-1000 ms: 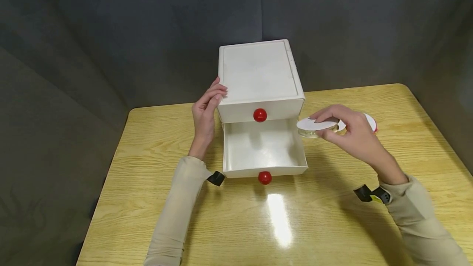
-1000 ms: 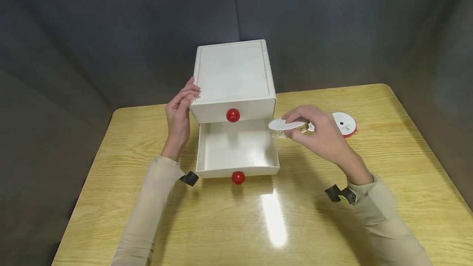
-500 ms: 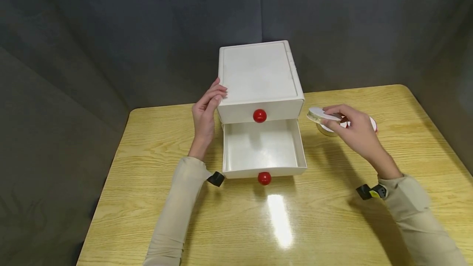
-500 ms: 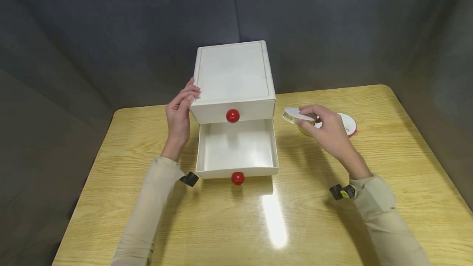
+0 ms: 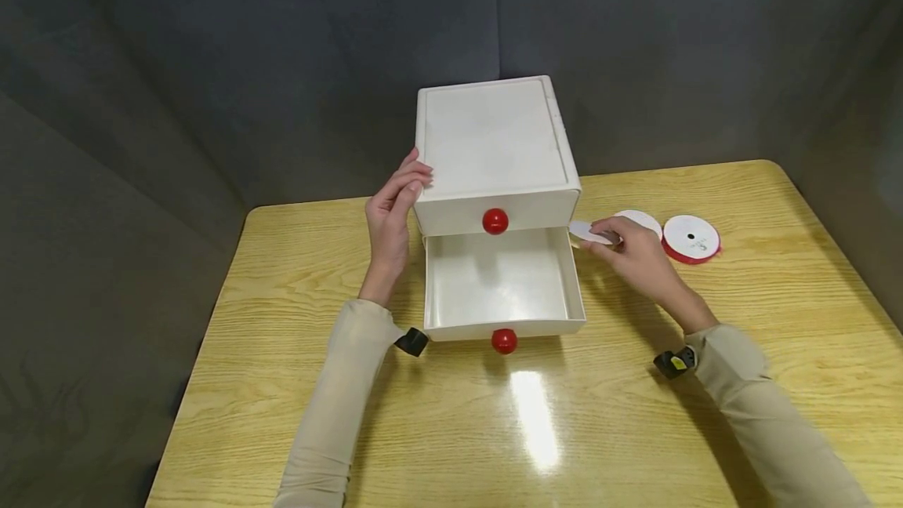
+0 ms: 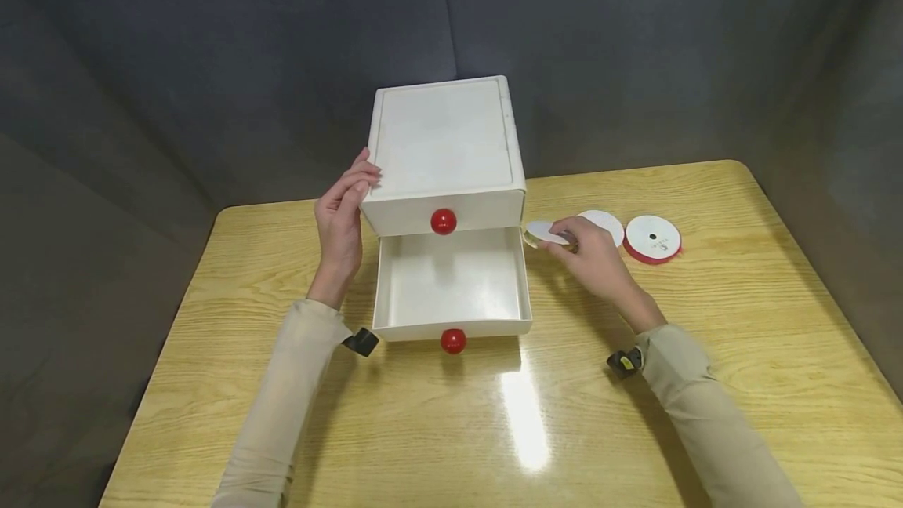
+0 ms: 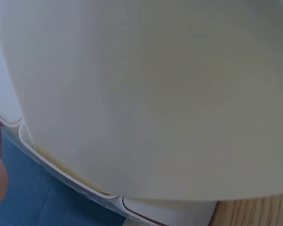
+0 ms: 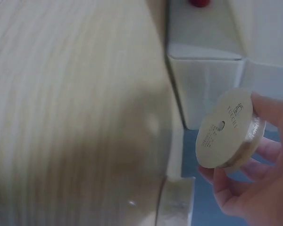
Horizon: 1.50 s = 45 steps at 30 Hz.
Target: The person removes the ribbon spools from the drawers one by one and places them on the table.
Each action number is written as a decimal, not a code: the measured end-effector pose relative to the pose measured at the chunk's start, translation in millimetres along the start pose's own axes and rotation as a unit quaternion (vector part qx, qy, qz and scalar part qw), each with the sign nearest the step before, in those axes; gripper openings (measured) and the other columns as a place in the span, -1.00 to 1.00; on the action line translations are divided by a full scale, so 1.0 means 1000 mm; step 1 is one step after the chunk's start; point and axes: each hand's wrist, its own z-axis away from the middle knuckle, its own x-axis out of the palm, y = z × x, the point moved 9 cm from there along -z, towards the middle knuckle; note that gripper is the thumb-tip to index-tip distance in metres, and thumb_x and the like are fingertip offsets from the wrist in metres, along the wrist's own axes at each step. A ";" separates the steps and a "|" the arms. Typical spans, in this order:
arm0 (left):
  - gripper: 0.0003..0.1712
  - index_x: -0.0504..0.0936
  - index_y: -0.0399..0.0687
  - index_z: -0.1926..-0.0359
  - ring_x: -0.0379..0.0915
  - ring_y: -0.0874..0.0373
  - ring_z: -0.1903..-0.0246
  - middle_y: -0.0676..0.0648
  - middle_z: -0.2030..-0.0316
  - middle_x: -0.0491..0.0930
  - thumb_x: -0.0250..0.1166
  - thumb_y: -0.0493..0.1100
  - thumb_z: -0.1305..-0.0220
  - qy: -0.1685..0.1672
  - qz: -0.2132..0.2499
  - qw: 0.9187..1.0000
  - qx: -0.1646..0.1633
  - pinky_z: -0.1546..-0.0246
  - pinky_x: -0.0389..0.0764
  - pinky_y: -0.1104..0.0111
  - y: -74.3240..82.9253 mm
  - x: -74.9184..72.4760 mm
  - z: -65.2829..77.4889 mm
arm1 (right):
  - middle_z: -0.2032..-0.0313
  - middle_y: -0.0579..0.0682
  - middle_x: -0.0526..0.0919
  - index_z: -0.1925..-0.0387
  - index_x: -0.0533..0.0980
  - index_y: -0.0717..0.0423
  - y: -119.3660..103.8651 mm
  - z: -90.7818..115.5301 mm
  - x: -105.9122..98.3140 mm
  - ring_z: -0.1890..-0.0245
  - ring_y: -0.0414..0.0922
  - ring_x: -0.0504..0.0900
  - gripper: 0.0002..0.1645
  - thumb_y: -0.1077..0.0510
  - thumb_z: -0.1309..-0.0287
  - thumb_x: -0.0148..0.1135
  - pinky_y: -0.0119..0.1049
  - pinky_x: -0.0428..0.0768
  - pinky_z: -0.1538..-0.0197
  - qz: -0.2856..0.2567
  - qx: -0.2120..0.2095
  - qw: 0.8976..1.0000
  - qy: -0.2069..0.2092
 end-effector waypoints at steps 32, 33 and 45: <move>-0.64 0.78 0.26 0.28 0.34 -0.05 -0.42 0.15 0.10 0.72 0.14 -0.30 -0.40 -0.002 0.013 1.000 0.005 -0.53 0.21 0.11 -0.002 0.000 0.001 | -0.16 0.44 0.59 -0.11 0.59 0.47 -0.001 0.002 0.023 -0.23 0.45 0.50 -0.60 0.32 -0.28 0.31 0.34 0.44 -0.31 0.095 -0.072 0.989 -0.093; -0.64 0.78 0.26 0.28 0.34 -0.04 -0.42 0.15 0.10 0.72 0.14 -0.30 -0.40 -0.003 0.013 1.000 0.004 -0.53 0.21 0.11 -0.002 0.000 0.001 | -0.12 0.43 0.62 -0.09 0.60 0.45 -0.005 0.004 0.019 -0.20 0.43 0.55 -0.62 0.31 -0.30 0.31 0.34 0.47 -0.28 0.089 -0.074 0.990 -0.081; -0.67 0.78 0.25 0.28 0.35 -0.03 -0.42 0.16 0.10 0.72 0.15 -0.27 -0.40 0.001 0.002 1.000 0.001 -0.52 0.24 0.13 0.000 0.000 0.001 | 0.48 -0.10 0.75 0.10 0.74 0.21 -0.103 0.037 -0.048 0.54 -0.24 0.60 -0.76 0.32 -0.20 0.33 -0.47 0.33 0.57 -0.002 -0.196 0.975 0.108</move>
